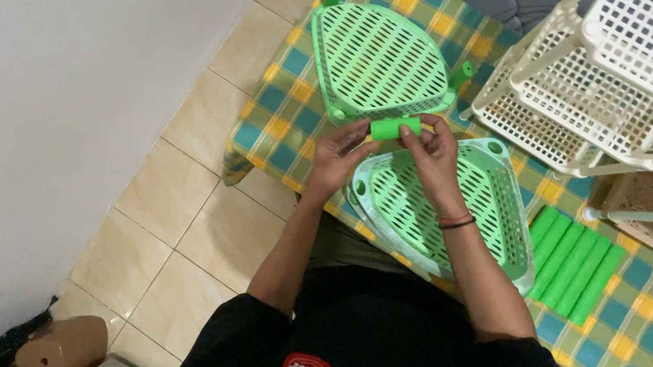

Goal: The person assembles a green plastic storage basket by inserting green cylindrical legs into the basket's corner holes. They handle multiple baskets and legs, repeatedly inserting and removing the legs to fit them into the baskets on a checkered tablecloth.

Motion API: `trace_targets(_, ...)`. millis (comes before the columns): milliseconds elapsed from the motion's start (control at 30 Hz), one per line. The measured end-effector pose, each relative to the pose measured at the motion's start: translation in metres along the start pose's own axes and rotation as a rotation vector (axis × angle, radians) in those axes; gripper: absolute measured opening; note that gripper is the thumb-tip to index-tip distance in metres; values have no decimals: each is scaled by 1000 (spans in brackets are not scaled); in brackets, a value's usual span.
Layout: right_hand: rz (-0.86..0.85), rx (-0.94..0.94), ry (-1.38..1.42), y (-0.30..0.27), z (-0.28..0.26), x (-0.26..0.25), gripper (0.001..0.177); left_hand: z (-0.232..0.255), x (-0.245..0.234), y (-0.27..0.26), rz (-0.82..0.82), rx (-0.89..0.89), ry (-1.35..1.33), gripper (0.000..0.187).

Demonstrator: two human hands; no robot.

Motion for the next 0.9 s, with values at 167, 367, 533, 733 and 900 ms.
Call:
trace_targets(167, 91, -157, -88, -47, -37, -18, 30, 12, 47, -18, -82, -60, -73, 49)
trace_targets(367, 227, -290, -282, -107, -72, -42, 45, 9, 92, -39, -181, -181, -165, 42)
trace_targets(533, 301, -265, -290, -143, -78, -70, 47, 12, 119, -54, -257, -154, -97, 42)
trace_targets(733, 405, -272, -271, -171, -74, -90, 48, 10, 153, -63, -320, -228, -156, 39)
trace_targets(900, 443, -325, -248, -180, -79, -92, 45, 21, 177, -72, -365, -148, 35, 44)
Point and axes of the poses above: each hand's wrist, its own y-axis towards the middle knuckle, its own x-axis out of the palm, z = x × y, the point moved 4 cm from there along y, towards the middle knuckle, and after that the axes turned 3 degrees about -z, right-handed, at the moved point
